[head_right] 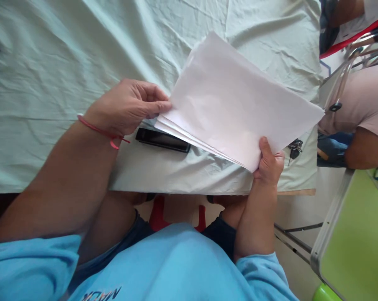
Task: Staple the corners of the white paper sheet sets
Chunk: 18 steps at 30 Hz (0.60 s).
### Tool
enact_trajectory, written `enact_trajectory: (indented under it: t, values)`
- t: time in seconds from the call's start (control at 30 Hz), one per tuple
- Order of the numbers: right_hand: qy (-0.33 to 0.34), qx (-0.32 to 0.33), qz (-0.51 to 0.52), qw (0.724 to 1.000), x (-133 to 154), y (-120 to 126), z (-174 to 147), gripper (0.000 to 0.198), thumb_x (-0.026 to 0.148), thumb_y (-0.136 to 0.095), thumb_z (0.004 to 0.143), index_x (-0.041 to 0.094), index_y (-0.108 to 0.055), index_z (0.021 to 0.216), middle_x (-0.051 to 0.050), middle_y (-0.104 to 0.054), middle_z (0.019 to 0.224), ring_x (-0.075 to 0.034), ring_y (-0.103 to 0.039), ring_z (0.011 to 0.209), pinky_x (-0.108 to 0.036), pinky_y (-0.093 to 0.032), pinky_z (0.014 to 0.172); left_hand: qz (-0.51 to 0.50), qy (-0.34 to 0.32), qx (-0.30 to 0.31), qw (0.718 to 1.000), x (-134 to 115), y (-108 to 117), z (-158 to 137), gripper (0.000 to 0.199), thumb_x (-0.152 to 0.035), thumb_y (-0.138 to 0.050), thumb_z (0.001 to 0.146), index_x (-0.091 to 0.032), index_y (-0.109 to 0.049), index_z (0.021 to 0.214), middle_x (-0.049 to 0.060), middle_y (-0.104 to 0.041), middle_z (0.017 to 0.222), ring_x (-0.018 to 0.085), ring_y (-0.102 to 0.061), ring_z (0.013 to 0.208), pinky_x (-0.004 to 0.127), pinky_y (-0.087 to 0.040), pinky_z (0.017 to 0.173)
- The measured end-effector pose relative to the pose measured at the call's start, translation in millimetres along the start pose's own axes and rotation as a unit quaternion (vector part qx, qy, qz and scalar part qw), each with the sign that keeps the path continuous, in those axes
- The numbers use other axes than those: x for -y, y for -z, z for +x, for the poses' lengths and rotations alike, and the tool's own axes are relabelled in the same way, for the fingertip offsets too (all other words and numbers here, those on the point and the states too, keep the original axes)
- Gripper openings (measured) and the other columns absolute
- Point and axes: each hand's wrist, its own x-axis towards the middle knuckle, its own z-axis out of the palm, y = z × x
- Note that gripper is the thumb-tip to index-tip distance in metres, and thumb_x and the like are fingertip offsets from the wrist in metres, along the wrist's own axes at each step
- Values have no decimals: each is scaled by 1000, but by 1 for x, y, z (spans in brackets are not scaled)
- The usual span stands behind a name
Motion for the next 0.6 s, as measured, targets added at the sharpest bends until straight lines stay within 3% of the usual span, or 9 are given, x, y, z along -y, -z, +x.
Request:
enact_trajectory:
  t: [0.17,0.27,0.43,0.6]
  values:
    - [0,5,9,1000,2,-1,-3,63,34,-109,69,8,-81,119,-9,-86,121,-19,-83,119,-38,-66,128,1,2,2,1000,-1,-2,-1,44,-53,-92,95,-25,-66,72,2,-56,69,20,-46,82,35,-44,77]
    - [0,4,16,1000,3,-1,-3,64,32,-108,71,7,-80,123,-10,-86,124,-21,-82,125,-40,-64,131,-8,4,11,1000,-7,-3,-4,45,-53,-86,103,-23,-65,76,1,-55,73,17,-44,80,34,-43,78]
    - [4,-6,27,1000,4,1,-3,65,30,-108,73,6,-79,126,-11,-85,127,-21,-82,127,-41,-62,133,5,-7,73,997,-13,0,-8,34,-37,-98,89,-23,-69,80,1,-63,78,17,-50,82,32,-46,77]
    - [5,-1,33,999,4,2,-3,63,30,-106,76,7,-79,129,-10,-85,130,-21,-81,130,-41,-62,133,40,11,67,997,-12,2,-8,40,-43,-92,94,-24,-64,73,1,-59,68,18,-55,79,32,-50,73]
